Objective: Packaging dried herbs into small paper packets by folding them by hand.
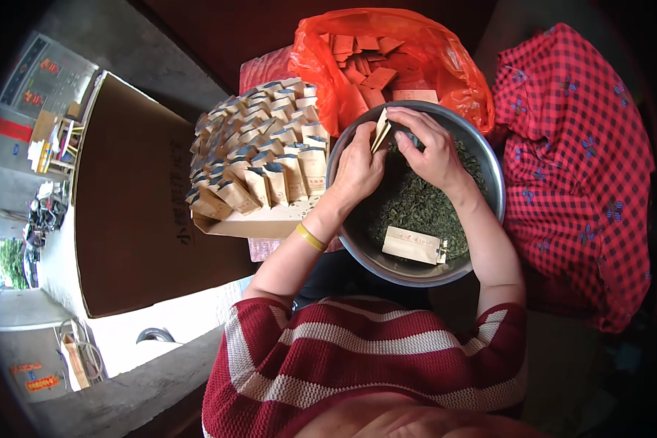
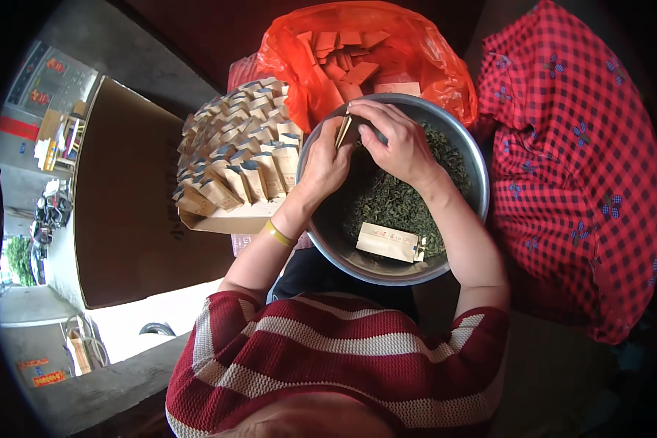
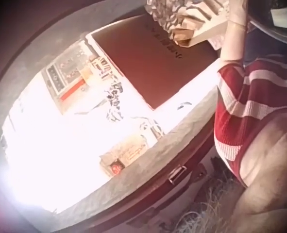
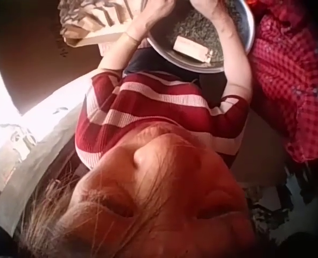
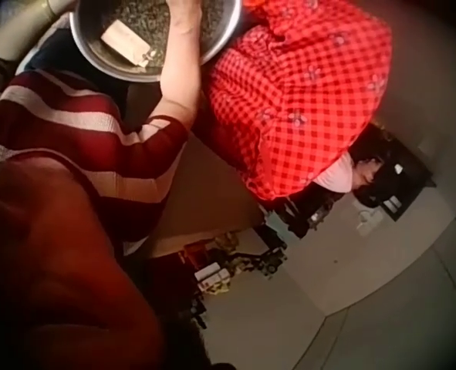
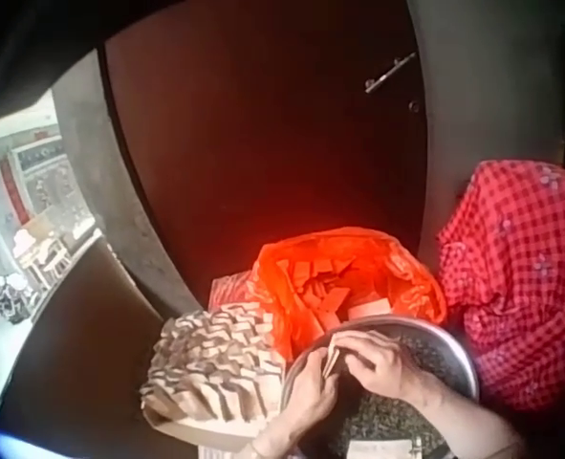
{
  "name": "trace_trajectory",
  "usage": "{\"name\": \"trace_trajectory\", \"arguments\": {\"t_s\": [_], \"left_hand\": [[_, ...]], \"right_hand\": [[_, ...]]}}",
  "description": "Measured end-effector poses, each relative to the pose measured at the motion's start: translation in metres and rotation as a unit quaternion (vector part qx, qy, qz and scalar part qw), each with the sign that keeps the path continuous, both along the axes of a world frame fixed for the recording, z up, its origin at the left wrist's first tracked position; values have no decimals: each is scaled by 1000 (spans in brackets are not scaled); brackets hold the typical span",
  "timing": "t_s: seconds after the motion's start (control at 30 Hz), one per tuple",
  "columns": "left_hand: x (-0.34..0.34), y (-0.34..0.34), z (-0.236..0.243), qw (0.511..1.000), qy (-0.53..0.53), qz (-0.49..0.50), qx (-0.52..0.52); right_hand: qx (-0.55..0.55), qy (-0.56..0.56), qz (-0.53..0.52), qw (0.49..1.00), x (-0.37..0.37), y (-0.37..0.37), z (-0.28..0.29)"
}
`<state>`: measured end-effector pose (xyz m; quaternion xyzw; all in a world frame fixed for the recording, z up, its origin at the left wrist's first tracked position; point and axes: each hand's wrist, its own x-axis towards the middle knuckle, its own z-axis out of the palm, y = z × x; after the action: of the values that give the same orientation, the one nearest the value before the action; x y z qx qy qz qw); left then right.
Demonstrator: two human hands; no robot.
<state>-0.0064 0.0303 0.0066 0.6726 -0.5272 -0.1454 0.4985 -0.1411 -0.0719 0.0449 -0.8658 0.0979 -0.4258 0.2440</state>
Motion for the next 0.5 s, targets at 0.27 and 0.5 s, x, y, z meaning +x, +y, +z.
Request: {"name": "trace_trajectory", "arguments": {"t_s": [0.27,0.5], "left_hand": [[1,1,3,998,63,-13,23],[-4,5,9,999,-29,-28,28]], "right_hand": [[-24,22,-16,999,-3,-5,3],[-21,103,1,994,-9,-7,7]]}}
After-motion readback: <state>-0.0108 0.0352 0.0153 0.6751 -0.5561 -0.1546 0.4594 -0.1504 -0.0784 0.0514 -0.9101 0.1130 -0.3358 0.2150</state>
